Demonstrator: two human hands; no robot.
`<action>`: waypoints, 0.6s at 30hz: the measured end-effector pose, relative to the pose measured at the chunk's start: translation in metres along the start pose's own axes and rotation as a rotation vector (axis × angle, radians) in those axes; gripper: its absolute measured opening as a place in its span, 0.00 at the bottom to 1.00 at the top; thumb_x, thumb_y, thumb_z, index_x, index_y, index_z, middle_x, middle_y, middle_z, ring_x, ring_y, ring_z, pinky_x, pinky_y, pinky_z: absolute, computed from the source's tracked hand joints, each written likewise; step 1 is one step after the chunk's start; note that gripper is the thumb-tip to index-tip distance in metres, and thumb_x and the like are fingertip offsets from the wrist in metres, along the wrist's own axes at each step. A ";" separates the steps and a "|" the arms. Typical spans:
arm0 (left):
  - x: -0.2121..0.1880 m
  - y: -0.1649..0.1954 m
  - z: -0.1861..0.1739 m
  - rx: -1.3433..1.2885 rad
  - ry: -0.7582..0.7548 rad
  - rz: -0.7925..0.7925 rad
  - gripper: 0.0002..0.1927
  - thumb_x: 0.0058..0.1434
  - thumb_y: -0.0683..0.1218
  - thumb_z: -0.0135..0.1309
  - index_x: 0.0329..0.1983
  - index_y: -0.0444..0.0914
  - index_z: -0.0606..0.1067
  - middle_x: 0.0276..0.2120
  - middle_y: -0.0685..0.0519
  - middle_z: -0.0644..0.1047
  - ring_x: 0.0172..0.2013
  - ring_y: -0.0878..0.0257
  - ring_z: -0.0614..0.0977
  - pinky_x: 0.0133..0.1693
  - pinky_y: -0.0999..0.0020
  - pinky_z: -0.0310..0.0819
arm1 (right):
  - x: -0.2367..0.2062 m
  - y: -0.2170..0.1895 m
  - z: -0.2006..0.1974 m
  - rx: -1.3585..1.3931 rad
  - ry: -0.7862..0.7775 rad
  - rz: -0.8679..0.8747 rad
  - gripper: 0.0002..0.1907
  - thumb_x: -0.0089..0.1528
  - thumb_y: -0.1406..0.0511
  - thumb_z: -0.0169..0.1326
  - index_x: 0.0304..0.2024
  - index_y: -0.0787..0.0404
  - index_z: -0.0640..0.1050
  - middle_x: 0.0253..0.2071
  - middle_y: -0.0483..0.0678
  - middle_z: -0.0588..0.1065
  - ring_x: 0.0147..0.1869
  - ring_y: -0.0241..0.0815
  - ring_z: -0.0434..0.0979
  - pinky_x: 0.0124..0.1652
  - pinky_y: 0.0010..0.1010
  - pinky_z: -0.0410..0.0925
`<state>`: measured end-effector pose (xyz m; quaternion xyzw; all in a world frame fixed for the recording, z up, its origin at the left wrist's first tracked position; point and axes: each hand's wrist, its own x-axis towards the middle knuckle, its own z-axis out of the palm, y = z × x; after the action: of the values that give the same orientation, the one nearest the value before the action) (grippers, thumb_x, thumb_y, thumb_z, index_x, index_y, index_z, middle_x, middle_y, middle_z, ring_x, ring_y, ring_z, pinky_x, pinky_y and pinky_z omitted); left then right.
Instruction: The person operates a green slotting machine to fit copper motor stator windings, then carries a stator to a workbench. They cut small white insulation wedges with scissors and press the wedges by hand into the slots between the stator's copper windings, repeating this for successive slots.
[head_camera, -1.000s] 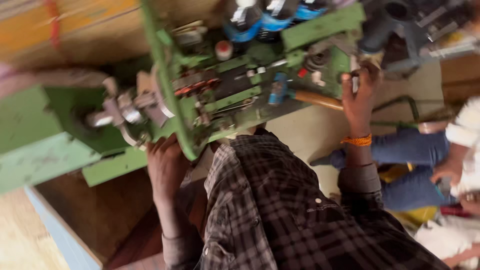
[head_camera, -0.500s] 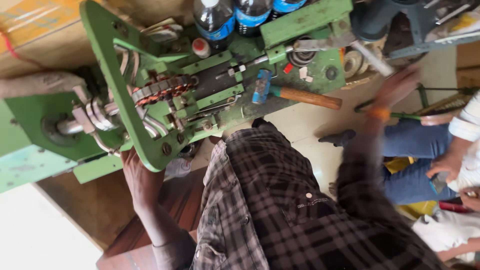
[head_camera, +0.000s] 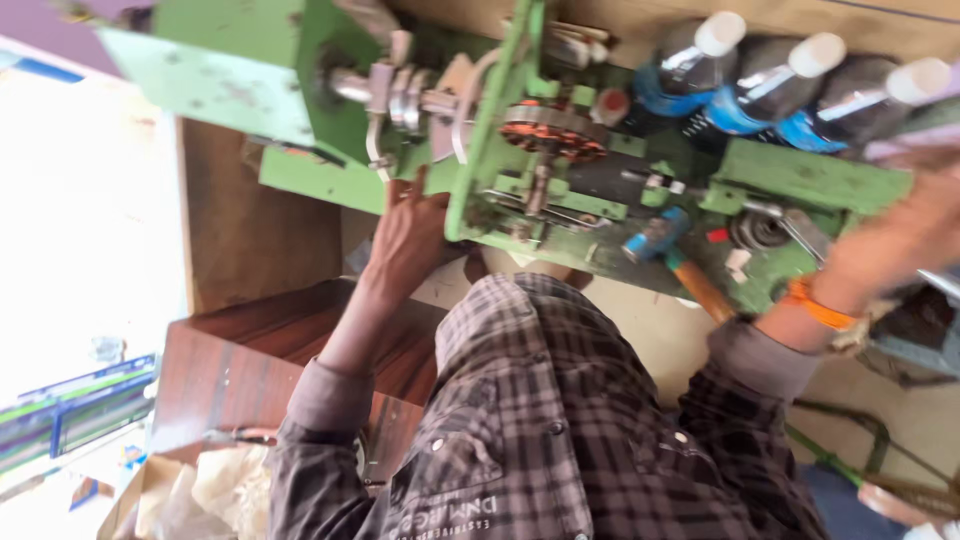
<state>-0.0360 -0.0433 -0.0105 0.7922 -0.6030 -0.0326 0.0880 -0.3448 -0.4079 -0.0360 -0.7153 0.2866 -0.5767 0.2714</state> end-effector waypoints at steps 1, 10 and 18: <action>-0.003 0.000 0.004 -0.059 -0.027 -0.024 0.11 0.54 0.45 0.56 0.40 0.44 0.84 0.40 0.51 0.82 0.63 0.38 0.71 0.55 0.46 0.61 | -0.001 -0.025 0.033 0.142 -0.161 -0.090 0.16 0.75 0.59 0.50 0.44 0.67 0.78 0.47 0.52 0.80 0.55 0.50 0.77 0.62 0.45 0.68; -0.114 -0.033 0.059 0.033 -0.028 -0.308 0.19 0.52 0.40 0.53 0.48 0.44 0.81 0.66 0.45 0.70 0.69 0.37 0.57 0.53 0.44 0.63 | -0.013 -0.138 0.203 0.009 -0.898 -0.411 0.17 0.66 0.58 0.64 0.51 0.62 0.80 0.56 0.54 0.77 0.62 0.60 0.75 0.62 0.46 0.67; -0.139 -0.066 0.002 -0.270 -0.365 -0.585 0.22 0.61 0.56 0.55 0.58 0.50 0.74 0.45 0.51 0.81 0.45 0.50 0.82 0.46 0.54 0.77 | -0.038 -0.123 0.215 0.081 -0.793 -0.017 0.29 0.54 0.58 0.70 0.54 0.64 0.78 0.52 0.52 0.80 0.55 0.47 0.79 0.53 0.36 0.73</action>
<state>-0.0109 0.1069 -0.0320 0.8934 -0.3473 -0.2764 0.0696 -0.1286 -0.2837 -0.0136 -0.8736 0.1308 -0.2688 0.3841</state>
